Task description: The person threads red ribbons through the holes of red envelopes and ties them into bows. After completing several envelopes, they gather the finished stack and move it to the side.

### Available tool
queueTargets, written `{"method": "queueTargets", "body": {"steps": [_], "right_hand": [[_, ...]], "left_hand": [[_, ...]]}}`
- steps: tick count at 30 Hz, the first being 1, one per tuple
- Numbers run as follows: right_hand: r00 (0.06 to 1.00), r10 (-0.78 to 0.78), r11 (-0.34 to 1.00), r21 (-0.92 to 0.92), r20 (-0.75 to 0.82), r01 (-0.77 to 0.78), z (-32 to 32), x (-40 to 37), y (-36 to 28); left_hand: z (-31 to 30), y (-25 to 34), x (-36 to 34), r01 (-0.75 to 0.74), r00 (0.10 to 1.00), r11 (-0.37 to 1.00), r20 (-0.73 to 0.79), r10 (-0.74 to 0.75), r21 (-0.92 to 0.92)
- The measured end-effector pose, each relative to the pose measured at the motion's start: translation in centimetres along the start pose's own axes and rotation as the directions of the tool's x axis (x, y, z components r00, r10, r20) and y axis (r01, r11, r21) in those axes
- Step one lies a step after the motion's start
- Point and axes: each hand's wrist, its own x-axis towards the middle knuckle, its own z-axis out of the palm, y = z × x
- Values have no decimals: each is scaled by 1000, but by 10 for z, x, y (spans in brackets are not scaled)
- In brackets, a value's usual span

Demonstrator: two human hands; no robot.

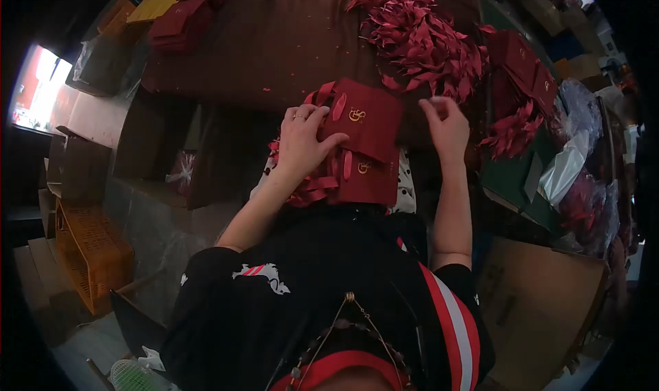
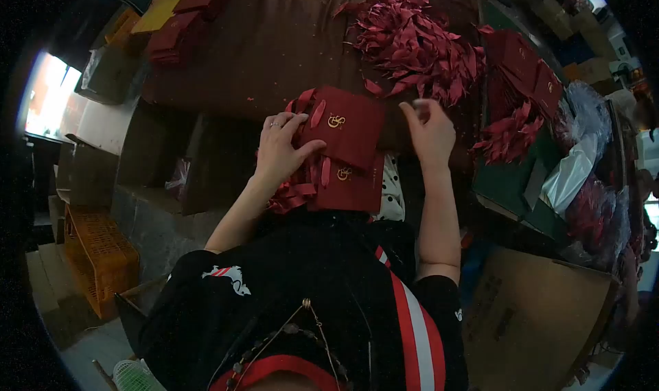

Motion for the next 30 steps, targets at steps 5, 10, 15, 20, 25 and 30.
{"method": "queueTargets", "body": {"steps": [5,10,15,20,25,30], "right_hand": [[979,-14,1000,-5,206,15,17,-65,-17],[892,-58,995,101,448,14,8,-83,-8],[805,-54,988,-83,591,127,9,-103,-9],[832,-418,882,-56,366,468,-5,-88,-21],[569,-539,827,261,621,498,28,-50,-42],[444,-464,823,188,767,536,55,-37,-56]], "left_hand": [[-13,12,-17,-6,985,996,174,21,-89],[-45,26,-34,-284,939,956,182,293,-75],[-53,17,-28,-173,978,984,109,175,-31],[-20,-10,-49,-178,903,983,392,178,-37],[-21,-13,-55,-197,901,978,383,206,-65],[-30,-19,-70,-199,908,973,352,227,-113]]}}
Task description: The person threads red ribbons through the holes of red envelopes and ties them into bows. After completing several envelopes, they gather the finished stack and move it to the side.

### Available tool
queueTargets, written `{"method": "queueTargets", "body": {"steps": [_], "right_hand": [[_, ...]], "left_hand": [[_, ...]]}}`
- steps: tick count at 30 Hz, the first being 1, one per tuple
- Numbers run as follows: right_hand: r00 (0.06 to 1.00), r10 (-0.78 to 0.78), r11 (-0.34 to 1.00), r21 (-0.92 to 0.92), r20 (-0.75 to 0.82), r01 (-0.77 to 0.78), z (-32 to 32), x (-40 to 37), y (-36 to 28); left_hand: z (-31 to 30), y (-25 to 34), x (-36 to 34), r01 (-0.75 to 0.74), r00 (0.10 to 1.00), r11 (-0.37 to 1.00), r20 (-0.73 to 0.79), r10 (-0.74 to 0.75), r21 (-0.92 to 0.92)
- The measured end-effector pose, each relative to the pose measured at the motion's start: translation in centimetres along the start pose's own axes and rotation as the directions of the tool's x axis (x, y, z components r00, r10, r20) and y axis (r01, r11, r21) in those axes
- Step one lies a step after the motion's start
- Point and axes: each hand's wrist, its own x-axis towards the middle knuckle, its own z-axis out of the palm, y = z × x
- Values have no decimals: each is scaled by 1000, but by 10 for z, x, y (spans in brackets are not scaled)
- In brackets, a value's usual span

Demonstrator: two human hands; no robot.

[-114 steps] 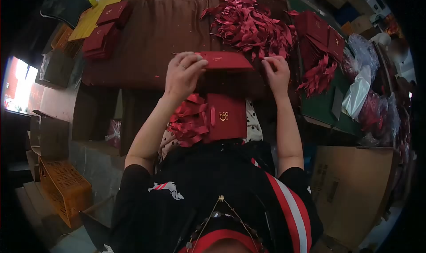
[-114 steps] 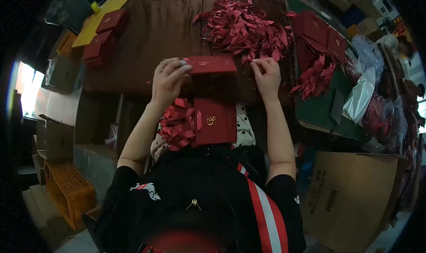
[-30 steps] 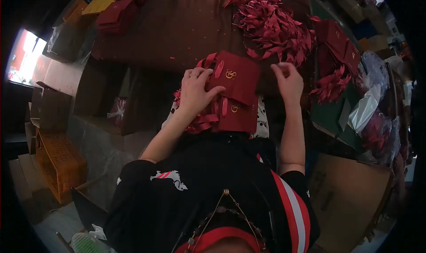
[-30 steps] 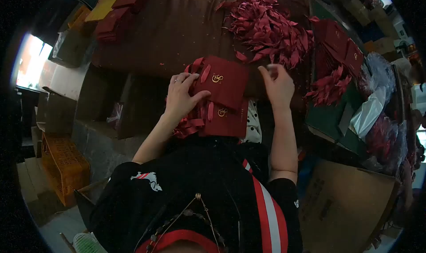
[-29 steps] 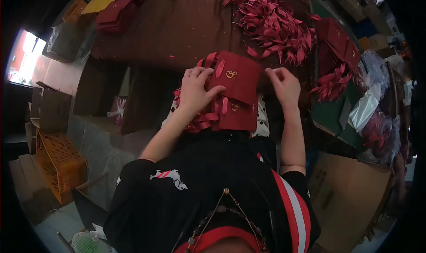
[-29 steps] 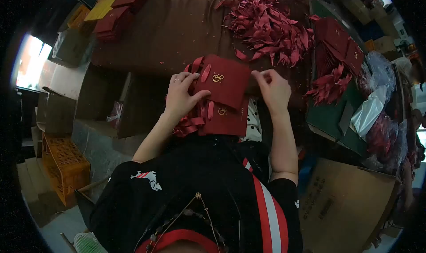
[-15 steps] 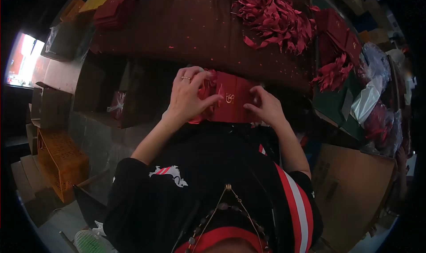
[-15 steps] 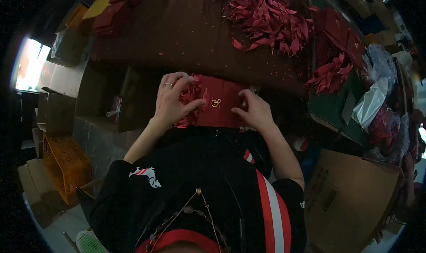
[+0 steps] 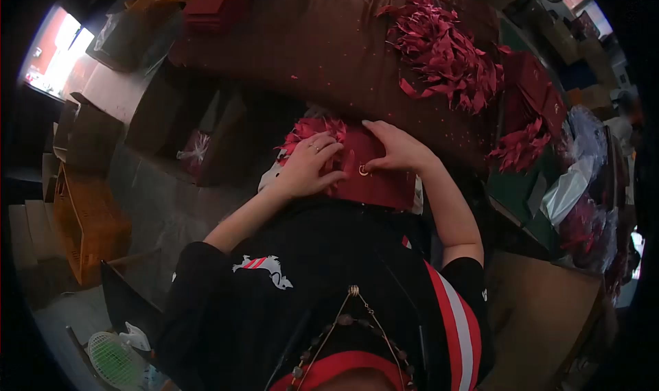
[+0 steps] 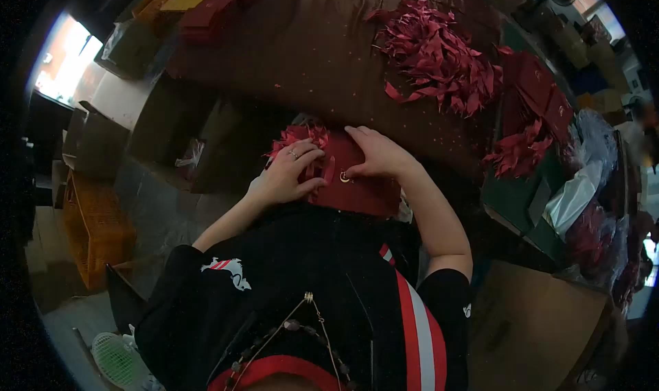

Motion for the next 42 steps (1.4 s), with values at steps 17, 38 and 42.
{"method": "queueTargets", "body": {"steps": [17,38,42], "right_hand": [[992,89,990,-115,91,-79,26,72,-17],[963,269,693,697,-9,-187,-19,4,0],[881,392,464,884,-266,60,-39,2,3]], "left_hand": [[1,-25,-105,374,836,912,-365,-410,-169],[-3,-35,-93,353,709,772,-387,-589,-528],[-28,-27,-59,312,803,794,-303,-514,-521]]}}
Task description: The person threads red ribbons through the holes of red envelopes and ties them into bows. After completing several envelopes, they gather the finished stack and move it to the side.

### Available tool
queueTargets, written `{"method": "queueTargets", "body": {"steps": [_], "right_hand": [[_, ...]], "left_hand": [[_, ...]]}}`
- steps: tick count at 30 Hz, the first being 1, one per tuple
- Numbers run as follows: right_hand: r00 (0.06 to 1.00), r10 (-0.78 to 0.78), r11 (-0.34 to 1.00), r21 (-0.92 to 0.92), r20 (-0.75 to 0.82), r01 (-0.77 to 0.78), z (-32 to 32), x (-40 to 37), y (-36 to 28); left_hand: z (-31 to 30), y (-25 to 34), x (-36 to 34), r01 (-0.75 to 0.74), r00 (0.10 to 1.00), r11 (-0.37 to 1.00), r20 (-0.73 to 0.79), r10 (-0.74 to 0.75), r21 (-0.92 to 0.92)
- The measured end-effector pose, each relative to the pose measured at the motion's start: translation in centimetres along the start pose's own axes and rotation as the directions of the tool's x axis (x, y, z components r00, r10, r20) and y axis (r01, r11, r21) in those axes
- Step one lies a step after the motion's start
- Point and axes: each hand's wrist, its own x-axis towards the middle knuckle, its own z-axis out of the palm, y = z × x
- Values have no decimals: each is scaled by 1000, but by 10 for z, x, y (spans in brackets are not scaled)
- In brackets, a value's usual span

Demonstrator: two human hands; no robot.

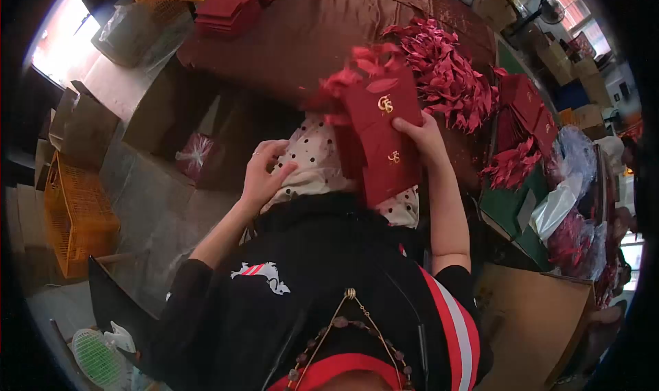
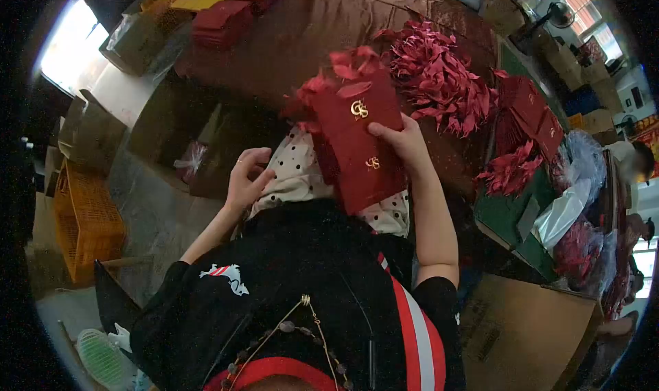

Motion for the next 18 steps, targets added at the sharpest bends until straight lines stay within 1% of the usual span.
{"method": "queueTargets", "body": {"steps": [1,3,4,6,7,8,9,10,11,13,14,15,16,17,18], "right_hand": [[1000,-17,1000,1,-4,17,5,2,-6],[971,-175,959,196,-165,206,23,8,-16],[958,-230,949,181,-170,260,27,15,-19],[914,-334,927,96,-230,362,39,20,-29],[882,-403,890,119,-242,440,45,27,-31],[875,-419,883,116,-244,455,47,30,-35],[866,-435,864,158,-247,479,54,27,-48],[857,-450,843,199,-251,500,55,27,-57],[850,-462,836,196,-255,513,52,32,-63],[791,-579,772,179,-196,610,44,42,-71],[788,-583,769,179,-201,614,34,52,-69],[862,-493,864,47,-117,501,19,67,-60],[924,-380,922,-97,-49,374,10,80,-47],[923,-381,922,-96,-51,375,8,85,-33],[918,-394,916,-92,-35,390,6,89,-18]], "left_hand": [[4,11,14,-43,994,998,94,48,-56],[14,42,41,-90,971,991,214,109,-98],[23,54,57,10,965,990,259,27,-141],[37,84,88,-8,976,966,210,64,-258],[49,77,110,-112,976,943,145,164,-312],[61,70,129,-153,979,887,58,197,-437],[69,72,147,-197,976,811,-31,216,-551],[58,103,157,-280,950,835,-9,313,-474],[61,106,168,-292,945,830,-9,327,-474],[69,103,184,-285,936,715,-25,351,-639],[72,98,193,-287,934,714,-21,356,-638],[74,89,202,-298,928,731,-8,372,-614],[77,78,208,-308,923,747,6,385,-589],[79,67,211,-308,922,747,7,386,-589],[80,53,213,-259,922,851,145,359,-458]]}}
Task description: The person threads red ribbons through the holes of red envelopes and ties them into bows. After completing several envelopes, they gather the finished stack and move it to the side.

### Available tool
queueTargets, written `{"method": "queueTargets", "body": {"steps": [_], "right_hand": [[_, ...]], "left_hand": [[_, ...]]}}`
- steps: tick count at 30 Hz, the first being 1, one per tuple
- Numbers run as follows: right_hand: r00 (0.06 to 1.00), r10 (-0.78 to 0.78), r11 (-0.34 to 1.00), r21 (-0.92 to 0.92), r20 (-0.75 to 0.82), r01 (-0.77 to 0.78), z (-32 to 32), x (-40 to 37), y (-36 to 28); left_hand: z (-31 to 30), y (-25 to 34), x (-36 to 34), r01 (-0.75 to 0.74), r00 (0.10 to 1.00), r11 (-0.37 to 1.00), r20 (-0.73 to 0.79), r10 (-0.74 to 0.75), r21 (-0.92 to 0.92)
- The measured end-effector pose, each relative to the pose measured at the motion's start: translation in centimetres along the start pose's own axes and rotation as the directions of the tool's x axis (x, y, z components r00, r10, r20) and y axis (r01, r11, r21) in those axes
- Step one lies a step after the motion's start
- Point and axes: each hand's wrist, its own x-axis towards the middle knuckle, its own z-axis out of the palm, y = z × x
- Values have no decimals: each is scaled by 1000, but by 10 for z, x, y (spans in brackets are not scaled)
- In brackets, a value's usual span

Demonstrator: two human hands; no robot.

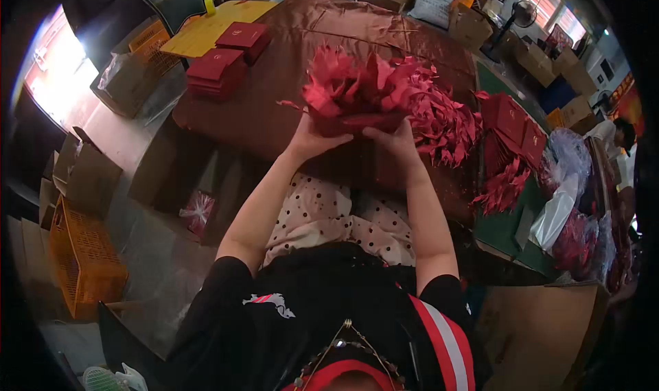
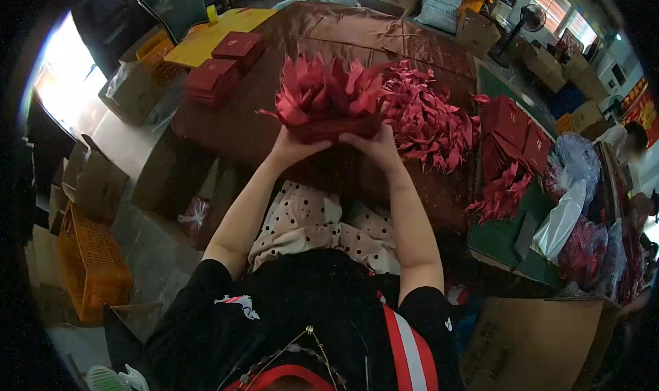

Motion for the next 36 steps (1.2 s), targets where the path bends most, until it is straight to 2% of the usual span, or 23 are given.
{"method": "queueTargets", "body": {"steps": [3,4,5,6,7,8,9,10,11,12,13,15,17,19,21,22,24,25,27,28,30,33,36], "right_hand": [[991,73,997,-14,114,-72,-15,5,66],[988,-148,967,-205,37,153,-19,7,99],[927,-374,850,-398,5,345,-21,9,115],[717,-660,387,-717,224,580,-23,8,117],[721,-657,394,-716,219,576,-19,4,105],[878,-471,843,-246,90,477,-10,0,72],[969,-217,930,326,114,170,-2,-3,38],[960,-2,619,755,279,-218,2,-5,24],[961,3,615,757,277,-220,1,-7,27],[989,10,930,363,146,-63,-2,-6,33],[998,-58,987,-151,31,62,-8,-1,41],[987,-102,994,-27,123,106,-10,3,49],[999,-33,898,439,27,18,15,-10,43],[992,120,886,453,-32,-92,32,-13,52],[857,515,835,223,5,-503,48,-18,32],[842,535,841,-134,61,-525,50,-22,22],[909,365,801,-564,199,-199,43,-39,27],[923,246,875,-477,295,-80,43,-46,17],[993,55,970,-243,108,-27,47,-54,0],[960,-278,918,-303,-38,254,48,-54,-23],[768,-638,651,-566,-49,505,34,-43,-47],[720,-633,368,-707,285,604,25,-25,-66],[818,-535,334,-836,212,435,2,-3,-30]], "left_hand": [[-7,-44,-13,127,982,985,123,-141,112],[-6,-33,-13,63,971,921,190,-146,386],[-7,-27,-12,-28,953,781,252,-167,624],[-6,-28,-12,-25,952,780,254,-173,625],[-6,-32,-14,310,916,947,293,-273,-86],[-7,-36,-13,494,869,489,387,-308,-719],[-7,-50,-13,232,935,946,321,-152,-225],[-7,-49,-12,236,933,945,323,-157,-224],[-4,-44,-11,136,965,990,229,-127,-23],[-2,-42,-9,46,987,981,145,-75,190],[4,-39,-1,-100,994,957,78,82,272],[7,-15,5,-105,994,931,23,104,350],[13,49,13,-79,996,906,4,86,417],[18,106,17,15,1000,571,-9,-13,821],[9,86,25,-108,993,515,67,98,850],[6,73,30,-133,991,381,125,45,915],[4,61,37,-133,974,227,170,-147,965],[4,62,41,-141,974,224,176,-143,964],[4,62,42,-268,952,222,292,-87,938],[6,60,45,-247,946,253,289,-144,935],[5,62,50,-247,945,265,292,-148,932],[1,62,58,-254,939,275,305,-160,927],[-3,54,68,-226,938,266,283,-201,937]]}}
